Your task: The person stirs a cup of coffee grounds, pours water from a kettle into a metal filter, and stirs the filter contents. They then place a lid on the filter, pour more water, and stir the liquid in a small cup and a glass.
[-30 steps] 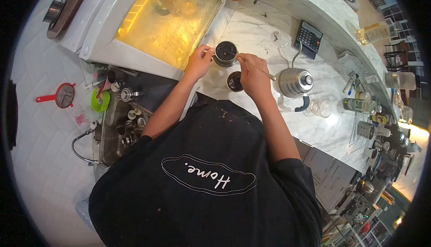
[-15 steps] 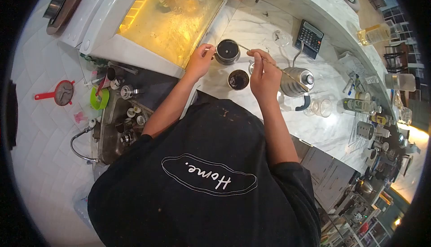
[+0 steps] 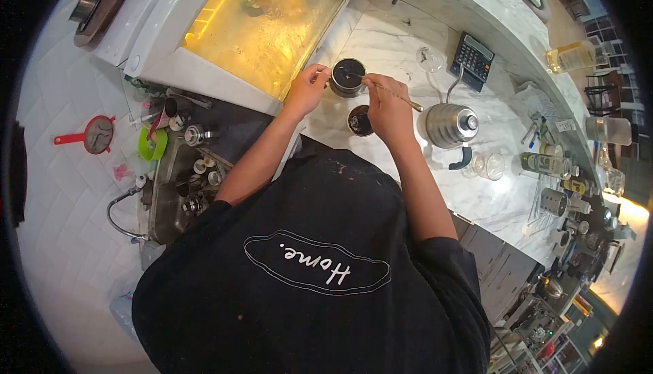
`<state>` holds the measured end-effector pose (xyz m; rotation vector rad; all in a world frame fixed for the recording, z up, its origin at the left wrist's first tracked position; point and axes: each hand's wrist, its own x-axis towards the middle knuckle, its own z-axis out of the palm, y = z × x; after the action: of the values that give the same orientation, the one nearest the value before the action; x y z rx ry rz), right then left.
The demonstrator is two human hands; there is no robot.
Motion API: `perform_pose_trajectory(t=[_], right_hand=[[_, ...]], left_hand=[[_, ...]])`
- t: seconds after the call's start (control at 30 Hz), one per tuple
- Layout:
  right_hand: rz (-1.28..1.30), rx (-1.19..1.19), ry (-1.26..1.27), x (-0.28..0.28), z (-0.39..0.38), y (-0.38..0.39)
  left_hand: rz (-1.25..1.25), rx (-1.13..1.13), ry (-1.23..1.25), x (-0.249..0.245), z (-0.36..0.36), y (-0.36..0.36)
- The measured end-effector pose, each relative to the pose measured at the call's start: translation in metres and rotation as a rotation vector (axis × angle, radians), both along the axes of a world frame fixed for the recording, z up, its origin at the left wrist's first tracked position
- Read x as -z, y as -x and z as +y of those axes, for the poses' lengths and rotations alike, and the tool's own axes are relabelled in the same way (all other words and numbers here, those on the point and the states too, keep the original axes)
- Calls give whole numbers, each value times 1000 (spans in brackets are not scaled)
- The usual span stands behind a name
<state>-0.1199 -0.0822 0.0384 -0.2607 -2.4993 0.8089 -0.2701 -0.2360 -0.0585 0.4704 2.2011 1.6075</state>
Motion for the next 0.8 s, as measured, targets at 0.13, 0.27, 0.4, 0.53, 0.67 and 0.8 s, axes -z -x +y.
perform_pose_trajectory(t=[0.13,0.27,0.4,0.53,0.67,0.8], right_hand=[[-16,8,18,2,0,7],[-43,27,-18,-1,5,0],[-17,-10,28,2,-1,-1],[-7,25,-14,0,5,0],[-24,-32,-34,-4,5,-7],[5,-30,-23,0,-3,-4]], left_hand=[[-9,21,37,0,1,0],[0,18,54,-3,-1,-1],[4,7,27,0,1,-1],[2,-15,-2,7,2,1],[20,-21,-3,3,1,-1],[9,-12,20,6,2,0]])
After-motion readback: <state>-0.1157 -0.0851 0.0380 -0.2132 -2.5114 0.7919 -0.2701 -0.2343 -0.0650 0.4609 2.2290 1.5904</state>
